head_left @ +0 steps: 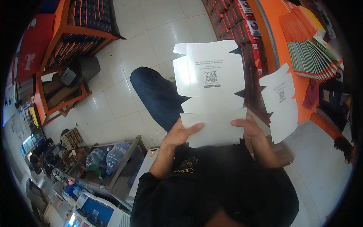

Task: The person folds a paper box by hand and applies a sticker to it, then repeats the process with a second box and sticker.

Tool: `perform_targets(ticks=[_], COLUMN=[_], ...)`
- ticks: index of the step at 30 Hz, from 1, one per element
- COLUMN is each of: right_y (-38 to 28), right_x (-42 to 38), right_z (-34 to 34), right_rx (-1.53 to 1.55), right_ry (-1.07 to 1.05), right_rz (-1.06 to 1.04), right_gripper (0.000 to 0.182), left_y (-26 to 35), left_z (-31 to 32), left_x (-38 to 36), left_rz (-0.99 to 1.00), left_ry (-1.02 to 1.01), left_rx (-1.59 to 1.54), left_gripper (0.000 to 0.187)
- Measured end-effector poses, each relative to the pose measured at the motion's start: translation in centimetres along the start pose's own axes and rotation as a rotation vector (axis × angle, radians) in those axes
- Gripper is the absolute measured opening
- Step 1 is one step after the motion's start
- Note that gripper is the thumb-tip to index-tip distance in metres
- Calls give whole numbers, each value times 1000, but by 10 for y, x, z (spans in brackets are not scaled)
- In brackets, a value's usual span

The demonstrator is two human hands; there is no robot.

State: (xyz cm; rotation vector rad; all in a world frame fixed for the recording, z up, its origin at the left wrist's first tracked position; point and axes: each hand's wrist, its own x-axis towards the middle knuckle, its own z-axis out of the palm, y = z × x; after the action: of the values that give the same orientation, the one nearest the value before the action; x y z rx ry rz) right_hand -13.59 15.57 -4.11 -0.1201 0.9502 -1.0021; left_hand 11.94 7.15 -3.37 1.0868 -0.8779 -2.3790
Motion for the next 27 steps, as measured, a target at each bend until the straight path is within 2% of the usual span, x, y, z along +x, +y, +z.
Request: perform_targets(ticks=[2,3,4,5,6,7,8,9,10,11,13,14,16,18,20,21,23,25,27], right_y=[0,-3,-3,-3,-2,0,2,4,0,1,3,5,6,12,18,19,29,38,41], right_x=[3,8,13,18,24,32,40,46,44,46,52,54,59,58,59,61,61,62,61], right_z=[-4,-1,6,13,20,26,33,40,53,51,47,48,54,65,73,73,68,67,64], right_rx=[-94,-98,-240,-380,-382,-500,-615,-725,-832,-829,-935,-932,-977,-997,-1023,-1024,-935,-919,-916], right_ry=[45,47,109,171,175,236,299,364,358,358,294,282,317,297,289,271,225,237,293], right_rz=[116,104,12,-81,-96,-257,-420,-579,-638,-643,-564,-566,-684,-752,-895,-897,-836,-796,-775], right_gripper=[45,45,42,39,39,39,42,46,62,62,76,76,85,86,85,85,79,76,73], left_y=[6,7,7,9,11,13,14,15,13,12,14,19,22,4,-2,-5,-13,-13,-21], left_z=[4,6,9,13,18,22,26,30,36,39,40,39,39,46,52,52,44,40,36], left_x=[1,3,3,4,5,8,11,12,13,12,14,16,22,37,39,40,46,53,58], left_rz=[-58,24,107,114,111,113,200,207,275,340,326,264,205,563,546,522,528,286,295], left_ry=[-15,-6,4,-6,42,92,53,45,43,44,92,136,200,466,505,516,532,489,471], left_rx=[13,200,387,392,448,505,576,583,587,591,685,670,659,580,559,531,600,647,603], left_gripper=[30,26,25,25,25,26,24,24,24,23,23,23,24,30,34,40,45,49,51])
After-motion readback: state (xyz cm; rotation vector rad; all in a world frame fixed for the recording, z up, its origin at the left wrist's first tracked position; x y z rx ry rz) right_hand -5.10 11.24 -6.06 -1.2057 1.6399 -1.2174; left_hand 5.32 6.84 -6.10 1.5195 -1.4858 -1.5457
